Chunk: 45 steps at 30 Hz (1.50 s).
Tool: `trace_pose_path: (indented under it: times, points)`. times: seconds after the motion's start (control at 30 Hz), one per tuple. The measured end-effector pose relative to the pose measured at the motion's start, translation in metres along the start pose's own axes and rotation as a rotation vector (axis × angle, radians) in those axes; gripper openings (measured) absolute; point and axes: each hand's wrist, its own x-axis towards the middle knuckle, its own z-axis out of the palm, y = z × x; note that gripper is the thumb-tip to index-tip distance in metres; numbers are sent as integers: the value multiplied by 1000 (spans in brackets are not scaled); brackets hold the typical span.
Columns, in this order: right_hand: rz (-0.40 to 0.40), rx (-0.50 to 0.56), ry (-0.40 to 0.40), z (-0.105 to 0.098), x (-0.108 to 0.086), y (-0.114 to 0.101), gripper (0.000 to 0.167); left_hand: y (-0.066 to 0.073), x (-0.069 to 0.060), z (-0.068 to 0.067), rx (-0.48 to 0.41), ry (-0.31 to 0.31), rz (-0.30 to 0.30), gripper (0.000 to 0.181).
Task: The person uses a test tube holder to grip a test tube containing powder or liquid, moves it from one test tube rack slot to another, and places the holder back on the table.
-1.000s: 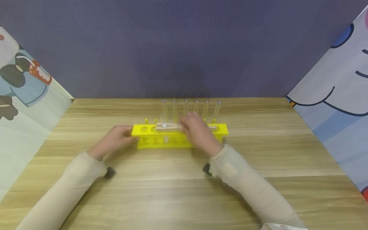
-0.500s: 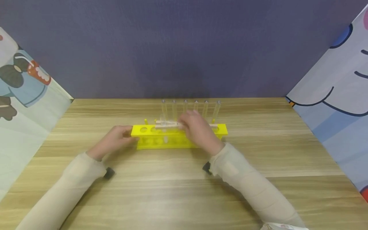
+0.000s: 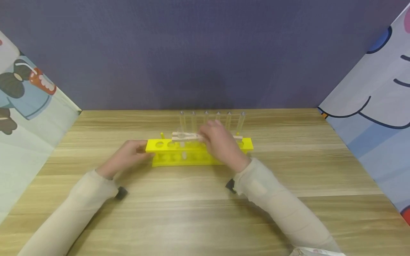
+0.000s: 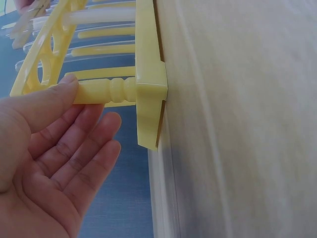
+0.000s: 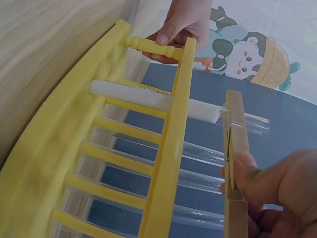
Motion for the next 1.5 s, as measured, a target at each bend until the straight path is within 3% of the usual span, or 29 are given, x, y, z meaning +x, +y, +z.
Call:
trace_pose_path:
  times: [0.43,0.77,1.5]
  points:
    - [20,4,-14,-6,2,-5,17,-1,1,0,-3,0,-9,17]
    - [-9,10,17,-10,4,-5,16,0,1,0,-31,-5,-10,25]
    - [-30,11,57,-13,7,-7,15,-1,0,0,-9,0,-15,23]
